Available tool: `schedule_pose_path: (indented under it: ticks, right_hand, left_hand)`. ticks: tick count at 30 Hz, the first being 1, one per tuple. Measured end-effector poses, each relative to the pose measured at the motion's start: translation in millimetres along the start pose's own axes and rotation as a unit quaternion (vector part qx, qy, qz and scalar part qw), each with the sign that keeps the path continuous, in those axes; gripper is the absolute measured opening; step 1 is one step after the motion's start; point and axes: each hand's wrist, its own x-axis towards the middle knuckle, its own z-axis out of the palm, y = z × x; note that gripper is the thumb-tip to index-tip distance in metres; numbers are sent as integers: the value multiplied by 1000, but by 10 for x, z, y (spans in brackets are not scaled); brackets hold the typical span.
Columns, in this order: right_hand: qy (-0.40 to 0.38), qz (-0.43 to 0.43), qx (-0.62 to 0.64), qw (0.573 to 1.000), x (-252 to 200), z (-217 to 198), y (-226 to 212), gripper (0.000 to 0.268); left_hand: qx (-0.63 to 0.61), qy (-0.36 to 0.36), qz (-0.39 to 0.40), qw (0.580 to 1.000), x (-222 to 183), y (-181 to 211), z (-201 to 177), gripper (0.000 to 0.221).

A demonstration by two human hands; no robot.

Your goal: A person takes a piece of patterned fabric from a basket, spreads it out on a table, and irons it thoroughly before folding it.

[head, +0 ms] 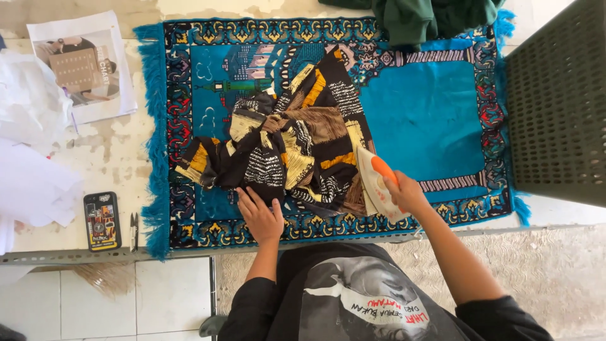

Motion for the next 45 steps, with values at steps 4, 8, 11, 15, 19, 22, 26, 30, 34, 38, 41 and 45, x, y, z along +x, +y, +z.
schedule_pose_path:
  ticks: [4, 8, 11, 15, 19, 22, 26, 30, 34, 38, 41, 45]
  right_hand:
    - [-6, 11, -21, 1000, -67, 55, 209, 52]
    - [4, -3, -11, 1000, 232, -16, -21, 54]
    - [19, 0, -7, 1000, 481, -133, -305, 52]
    - [45, -27, 22, 998, 802, -264, -622, 53]
    - [51, -47, 22, 997, 1151, -374, -764, 54]
    - [53, -55, 36, 996, 1216, -423, -867, 46]
    - [49, -32, 53, 997, 941, -333, -831, 45]
    - [12, 1, 34, 999, 375, -154, -456, 49]
    - [-20, 56, 36, 998, -242, 27, -38, 49]
    - [-34, 78, 25, 996, -538, 111, 201, 52]
    - [-28, 80, 24, 996, -478, 96, 169, 49]
    - [-9, 51, 12, 999, -164, 11, -26, 53]
  left_hand:
    - [-16, -18, -21, 999, 10, 43, -71, 76]
    - [-14, -24, -24, 999, 18, 38, -73, 77]
    - [-12, -25, -31, 999, 26, 36, -65, 78]
    - [-7, -26, -37, 999, 24, 38, -50, 79]
    - [2, -31, -37, 999, 33, 53, -85, 77]
    - [2, -28, -38, 999, 49, 56, -55, 78]
    - [-8, -32, -34, 999, 97, 63, -58, 78]
    - [-7, -27, -31, 999, 54, 77, -69, 79]
    - [-18, -14, -20, 1000, 69, 69, -85, 78]
    - [-21, -6, -20, 1000, 75, 78, -132, 76]
    - [-16, -6, -19, 1000, 68, 68, -129, 76]
    - [-13, -5, -17, 1000, 58, 58, -123, 76]
